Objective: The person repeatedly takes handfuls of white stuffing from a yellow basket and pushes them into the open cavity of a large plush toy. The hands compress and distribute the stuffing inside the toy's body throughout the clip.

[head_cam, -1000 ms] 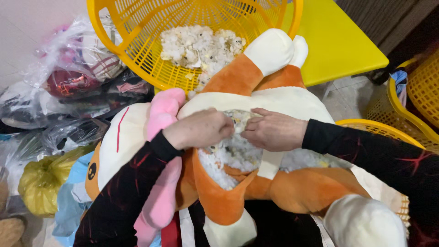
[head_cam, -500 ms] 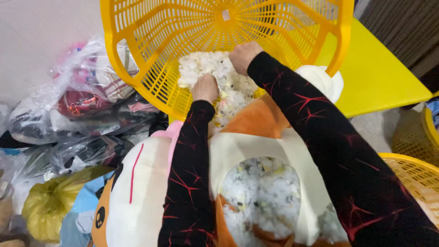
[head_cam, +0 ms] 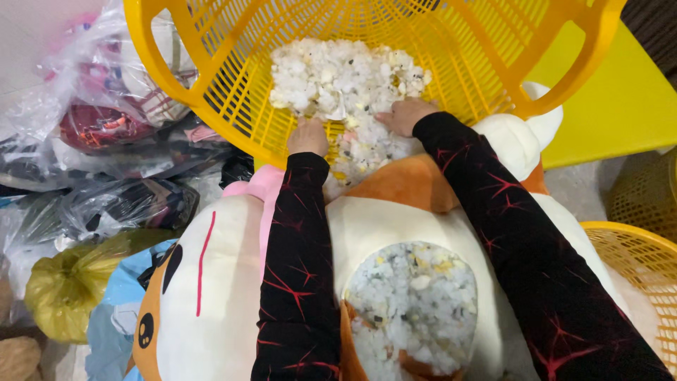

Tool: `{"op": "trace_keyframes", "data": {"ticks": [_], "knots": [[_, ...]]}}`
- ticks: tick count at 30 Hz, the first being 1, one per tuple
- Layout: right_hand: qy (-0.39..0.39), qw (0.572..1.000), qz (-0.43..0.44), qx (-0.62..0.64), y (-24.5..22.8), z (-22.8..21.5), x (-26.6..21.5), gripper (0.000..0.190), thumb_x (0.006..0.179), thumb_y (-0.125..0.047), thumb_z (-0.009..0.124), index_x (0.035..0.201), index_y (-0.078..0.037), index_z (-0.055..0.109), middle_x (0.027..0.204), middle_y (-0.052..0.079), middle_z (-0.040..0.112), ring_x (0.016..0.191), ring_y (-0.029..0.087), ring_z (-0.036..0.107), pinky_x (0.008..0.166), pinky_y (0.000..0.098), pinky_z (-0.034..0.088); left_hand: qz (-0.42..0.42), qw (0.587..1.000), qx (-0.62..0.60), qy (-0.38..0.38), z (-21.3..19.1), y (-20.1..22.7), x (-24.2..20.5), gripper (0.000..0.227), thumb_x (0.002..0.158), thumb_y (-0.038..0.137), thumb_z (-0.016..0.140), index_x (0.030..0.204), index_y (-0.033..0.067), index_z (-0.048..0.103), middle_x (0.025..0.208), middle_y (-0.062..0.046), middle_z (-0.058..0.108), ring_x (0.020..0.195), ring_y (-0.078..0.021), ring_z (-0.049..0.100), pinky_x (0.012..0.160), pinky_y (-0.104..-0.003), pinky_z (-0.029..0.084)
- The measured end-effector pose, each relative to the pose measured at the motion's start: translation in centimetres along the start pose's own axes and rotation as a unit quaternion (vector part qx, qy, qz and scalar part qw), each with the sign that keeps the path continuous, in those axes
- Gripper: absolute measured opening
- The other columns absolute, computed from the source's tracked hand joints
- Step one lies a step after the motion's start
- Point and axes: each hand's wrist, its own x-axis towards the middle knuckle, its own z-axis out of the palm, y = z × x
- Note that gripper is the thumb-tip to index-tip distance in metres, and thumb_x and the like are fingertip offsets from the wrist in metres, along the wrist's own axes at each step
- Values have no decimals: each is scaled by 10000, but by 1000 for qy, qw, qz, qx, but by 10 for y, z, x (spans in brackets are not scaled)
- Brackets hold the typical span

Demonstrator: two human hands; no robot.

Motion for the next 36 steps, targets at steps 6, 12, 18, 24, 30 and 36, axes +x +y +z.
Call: {"op": "trace_keyframes", "data": {"ticks": [6, 12, 18, 24, 30, 36], "knots": [[-132, 989, -64, 30, -26, -27, -51, 1070, 864, -886, 432, 994, 108, 804, 1052, 285, 836, 975, 371, 814, 892, 428, 604, -27, 956, 144, -252, -55, 9, -30, 635, 697, 479, 906, 1195, 124, 734, 1254, -109, 705, 1180, -290, 674, 958, -428, 540], [-102, 971, -217, 11, -34, 9, -50, 733, 713, -635, 775, 1240, -148, 625, 1117, 228, 713, 1037, 379, 668, 894, 461, 523, -59, 954, 117, -268, -12, 28, -46, 411, 739, 275, 860, 1084, 89, 736, 1129, -135, 737, 1038, -282, 719, 829, -424, 585], [5, 954, -298, 32, -21, 27, -21, 270, 827, -311, 710, 967, -81, 732, 883, 176, 758, 842, 382, 715, 796, 485, 555, 34, 943, -91, -317, 3, 18, -16, 232, 730, 55, 844, 894, -11, 694, 911, -201, 752, 819, -286, 751, 664, -409, 604], [299, 912, -205, 193, -13, 7, -24, 181, 856, -215, 707, 959, -66, 705, 787, 218, 700, 801, 423, 684, 751, 524, 531, 6, 826, -528, -196, -25, 8, -2, 183, 772, -65, 782, 790, -22, 605, 757, -168, 730, 597, -187, 726, 523, -314, 607], [370, 881, -133, 261, -17, -7, -41, 219, 892, -248, 746, 908, -36, 690, 931, 219, 705, 854, 437, 667, 725, 556, 508, 52, 756, -646, -91, -21, 20, 10, 230, 807, -20, 799, 965, -3, 632, 869, -157, 730, 726, -203, 732, 629, -320, 617], [378, 899, -97, 198, -15, -14, -51, 563, 761, -126, 682, 1305, -36, 572, 1212, 299, 620, 997, 487, 622, 788, 560, 503, 108, 990, -82, -26, -21, 3, -6, 546, 731, 239, 859, 1203, 7, 713, 1198, -213, 710, 1125, -358, 680, 939, -436, 553]]}}
